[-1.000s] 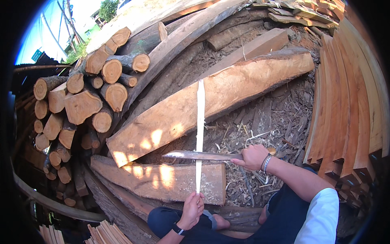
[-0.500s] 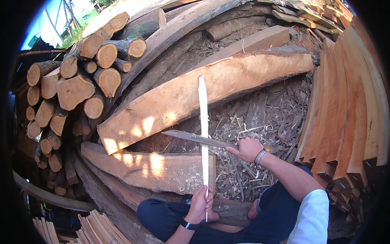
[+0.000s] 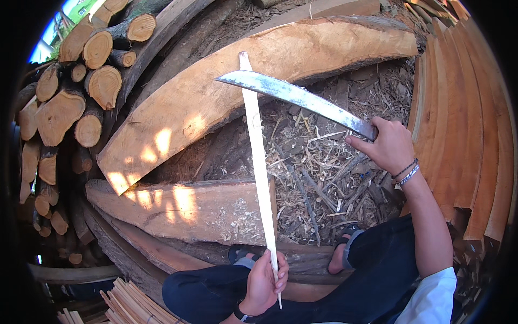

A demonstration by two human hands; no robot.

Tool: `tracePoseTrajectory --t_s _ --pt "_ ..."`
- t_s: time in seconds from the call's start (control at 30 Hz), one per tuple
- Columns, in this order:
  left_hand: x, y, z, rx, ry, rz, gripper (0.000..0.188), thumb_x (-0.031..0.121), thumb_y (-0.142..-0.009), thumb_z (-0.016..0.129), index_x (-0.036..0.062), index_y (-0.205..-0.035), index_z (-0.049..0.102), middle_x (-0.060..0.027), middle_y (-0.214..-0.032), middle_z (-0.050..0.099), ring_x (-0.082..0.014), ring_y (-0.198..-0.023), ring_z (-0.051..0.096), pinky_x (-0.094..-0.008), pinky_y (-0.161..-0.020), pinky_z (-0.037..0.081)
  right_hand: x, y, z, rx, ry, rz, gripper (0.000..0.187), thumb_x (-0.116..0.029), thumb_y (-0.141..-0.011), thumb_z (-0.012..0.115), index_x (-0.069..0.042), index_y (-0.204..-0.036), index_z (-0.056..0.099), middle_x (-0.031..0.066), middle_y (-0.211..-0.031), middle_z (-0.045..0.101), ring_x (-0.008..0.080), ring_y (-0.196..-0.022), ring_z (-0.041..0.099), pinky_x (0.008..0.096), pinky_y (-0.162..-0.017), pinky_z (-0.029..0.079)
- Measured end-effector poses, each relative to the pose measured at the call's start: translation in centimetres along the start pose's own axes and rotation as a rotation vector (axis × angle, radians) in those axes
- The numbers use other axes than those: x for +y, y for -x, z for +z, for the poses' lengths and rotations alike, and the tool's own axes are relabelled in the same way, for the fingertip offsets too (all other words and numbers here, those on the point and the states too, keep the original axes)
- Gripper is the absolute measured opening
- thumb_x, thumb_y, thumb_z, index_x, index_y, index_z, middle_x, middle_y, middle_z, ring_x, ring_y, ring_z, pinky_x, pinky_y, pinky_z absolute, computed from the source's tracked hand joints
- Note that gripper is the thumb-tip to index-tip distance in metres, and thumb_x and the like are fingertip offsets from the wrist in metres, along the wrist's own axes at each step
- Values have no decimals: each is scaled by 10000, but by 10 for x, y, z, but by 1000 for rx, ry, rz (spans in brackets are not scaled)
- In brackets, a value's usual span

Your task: The person is shaving a thin wooden strip using a large knife while seated among piles of logs and wooden planks.

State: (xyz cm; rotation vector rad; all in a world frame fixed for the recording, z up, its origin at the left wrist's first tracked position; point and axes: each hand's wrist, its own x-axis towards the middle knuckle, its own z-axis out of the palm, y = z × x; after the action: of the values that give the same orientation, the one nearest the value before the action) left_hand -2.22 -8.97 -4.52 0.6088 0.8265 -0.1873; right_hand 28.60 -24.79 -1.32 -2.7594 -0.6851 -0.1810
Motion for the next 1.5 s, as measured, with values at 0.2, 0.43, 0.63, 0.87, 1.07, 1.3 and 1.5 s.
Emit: tracePoseTrajectory --t_s 0.2,0.43,0.63,0.87,1.07,1.3,1.5 --pt "8 -17 4 5 23 -7 396 404 -1046 280 78 -926 472 13 -624 372 -70 -447 314 -216 -405 252 7 -17 15 24 -131 -37 435 -395 -800 724 7 -707 586 194 -604 578 390 -620 599 448 -574 452" --pt "0 -34 0 216 -114 90 408 400 -1051 314 112 -778 410 59 -544 280 -48 -416 234 -227 -378 185 -19 6 30 -326 -100 -306 551 -541 -796 687 -10 -691 591 183 -552 565 382 -576 606 450 -577 477" --pt "-14 -46 -13 293 -219 195 452 431 -1047 324 126 -717 375 67 -529 280 -44 -410 221 -232 -383 171 -35 33 57 -567 -58 -443 713 -721 -806 538 -25 -688 634 183 -554 593 366 -562 629 459 -575 500" --pt "-26 -56 -20 332 -287 291 464 454 -1039 337 136 -704 379 65 -519 291 -51 -404 233 -244 -374 165 -44 24 76 -542 -20 -332 744 -717 -857 454 -23 -687 658 205 -614 627 370 -639 661 464 -624 529" --pt "-13 -47 -27 269 -215 224 472 473 -1032 347 148 -691 379 64 -514 294 -57 -406 245 -247 -372 170 -46 23 57 -609 59 -418 781 -699 -887 411 26 -756 669 241 -680 648 404 -679 662 474 -671 537" --pt "-9 -42 -28 282 -236 226 496 456 -1033 359 133 -658 394 58 -521 303 -63 -427 273 -262 -396 175 -35 22 69 -576 -7 -353 785 -698 -888 406 24 -745 679 240 -659 640 404 -652 655 482 -648 531" --pt "-18 -52 -38 327 -323 306 521 438 -1036 358 120 -625 393 46 -528 310 -74 -453 278 -280 -425 189 -40 28 69 -518 53 -410 794 -694 -891 403 20 -659 659 243 -645 633 406 -640 651 489 -642 530"
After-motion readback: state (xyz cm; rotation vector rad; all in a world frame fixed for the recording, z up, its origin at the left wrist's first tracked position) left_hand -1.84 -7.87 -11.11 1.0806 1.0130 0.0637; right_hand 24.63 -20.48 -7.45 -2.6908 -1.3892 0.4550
